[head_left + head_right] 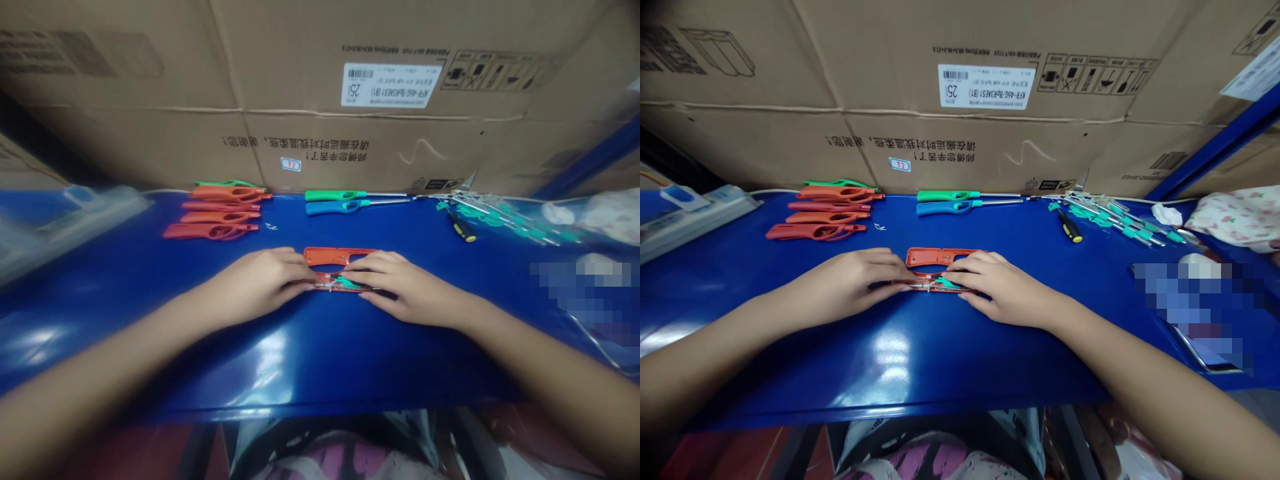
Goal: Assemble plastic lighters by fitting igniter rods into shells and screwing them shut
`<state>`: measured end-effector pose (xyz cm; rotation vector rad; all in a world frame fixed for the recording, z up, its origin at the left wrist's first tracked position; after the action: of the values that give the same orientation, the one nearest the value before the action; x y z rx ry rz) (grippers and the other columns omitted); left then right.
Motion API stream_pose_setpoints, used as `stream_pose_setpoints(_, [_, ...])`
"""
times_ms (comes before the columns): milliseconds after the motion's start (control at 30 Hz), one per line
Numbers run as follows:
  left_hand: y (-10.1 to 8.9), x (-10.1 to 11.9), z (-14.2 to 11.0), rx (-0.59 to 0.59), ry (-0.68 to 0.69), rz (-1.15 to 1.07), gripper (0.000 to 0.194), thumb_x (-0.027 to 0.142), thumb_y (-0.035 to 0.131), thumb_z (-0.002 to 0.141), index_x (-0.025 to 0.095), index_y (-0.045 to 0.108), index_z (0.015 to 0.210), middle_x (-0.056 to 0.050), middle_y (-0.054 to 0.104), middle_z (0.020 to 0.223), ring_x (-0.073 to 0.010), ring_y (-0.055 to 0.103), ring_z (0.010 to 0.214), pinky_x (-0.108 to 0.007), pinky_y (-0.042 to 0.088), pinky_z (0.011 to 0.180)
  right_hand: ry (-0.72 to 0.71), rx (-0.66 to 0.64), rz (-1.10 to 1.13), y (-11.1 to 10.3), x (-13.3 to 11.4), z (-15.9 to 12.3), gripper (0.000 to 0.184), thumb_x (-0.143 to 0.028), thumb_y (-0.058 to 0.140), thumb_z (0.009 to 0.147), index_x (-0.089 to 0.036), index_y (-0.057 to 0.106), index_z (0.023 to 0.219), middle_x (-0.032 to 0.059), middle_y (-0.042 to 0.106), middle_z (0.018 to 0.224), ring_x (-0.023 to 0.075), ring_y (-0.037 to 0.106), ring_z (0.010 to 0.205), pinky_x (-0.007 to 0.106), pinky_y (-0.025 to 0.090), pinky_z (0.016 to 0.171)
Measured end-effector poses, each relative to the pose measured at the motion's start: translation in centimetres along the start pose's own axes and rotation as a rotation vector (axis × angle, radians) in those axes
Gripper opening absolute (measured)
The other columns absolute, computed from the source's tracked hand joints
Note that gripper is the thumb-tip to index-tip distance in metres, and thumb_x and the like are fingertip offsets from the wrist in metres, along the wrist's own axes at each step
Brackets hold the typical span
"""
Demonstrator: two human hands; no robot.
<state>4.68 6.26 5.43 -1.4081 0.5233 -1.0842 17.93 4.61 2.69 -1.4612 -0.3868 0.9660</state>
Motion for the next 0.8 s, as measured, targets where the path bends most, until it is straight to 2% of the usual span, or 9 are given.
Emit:
stream_pose_setpoints(233, [0.6,-1.0,-0.2,-0.066,-0.127,0.017,0.025,0.029,0.054,0.1,0.025,0.074,0.113,-0.005,0.07,0.108,-0.0203,0.069,0.093,-0.033,0.054,0.085,-0.015,0.011,-0.027,-0.1,-0.2,-0.1,0.041,-0.029,0.049,0.101,-0.027,0.055,0.142,0.0068,0.059,0.142,0.0234,0.051,0.131,0.046,0.041,0.11])
stream_pose_setpoints(333, [0.8,-1.2,-0.1,-0.073,-0.13,-0.051,0.025,0.028,0.054,0.1,0.023,0.075,0.113,-0.006,0.07,0.106,-0.0188,0.069,0.089,-0.031,0.054,0.084,-0.026,-0.003,-0.059,-0.2,-0.4,-0.1,0.044,-0.029,0.05,0.1,-0.027,0.053,0.144,0.0077,0.056,0.144,0.0248,0.05,0.132,0.047,0.041,0.109])
stream_pose_setpoints(533, [0.5,-1.5,0.0,-0.041,-0.134,-0.137,0.022,0.025,0.059,0.096,0.021,0.076,0.11,-0.006,0.071,0.101,-0.0176,0.069,0.085,-0.029,0.054,0.08,-0.141,-0.076,-0.156,0.0,-1.7,-0.3,0.05,-0.033,0.05,0.101,-0.031,0.045,0.15,0.0075,0.045,0.155,0.0265,0.044,0.139,0.051,0.036,0.114])
stream_pose_setpoints(667, [0.5,-1.8,0.0,-0.04,-0.151,-0.174,0.022,0.026,0.058,0.097,0.02,0.077,0.107,-0.006,0.072,0.099,-0.0175,0.069,0.084,-0.03,0.053,0.08,-0.125,-0.093,-0.275,-0.1,-1.8,-0.4,0.05,-0.037,0.049,0.102,-0.032,0.043,0.152,0.008,0.041,0.158,0.03,0.044,0.138,0.054,0.036,0.112])
stream_pose_setpoints(800, [0.5,-2.4,0.1,-0.015,-0.156,-0.218,0.02,0.025,0.06,0.096,0.02,0.078,0.104,-0.006,0.073,0.096,-0.0174,0.069,0.084,-0.029,0.053,0.079,-0.128,-0.087,-0.317,-0.3,-2.3,-0.5,0.05,-0.036,0.052,0.1,-0.03,0.047,0.149,0.0101,0.043,0.156,0.0319,0.047,0.135,0.055,0.038,0.11])
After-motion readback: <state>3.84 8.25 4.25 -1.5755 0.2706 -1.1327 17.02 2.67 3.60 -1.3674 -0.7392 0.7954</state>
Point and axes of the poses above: each hand's wrist, its own z-axis towards the middle knuckle, its own y-axis out of the palm, x = y × z, the point moved 10 cm from there along z, towards the middle knuckle
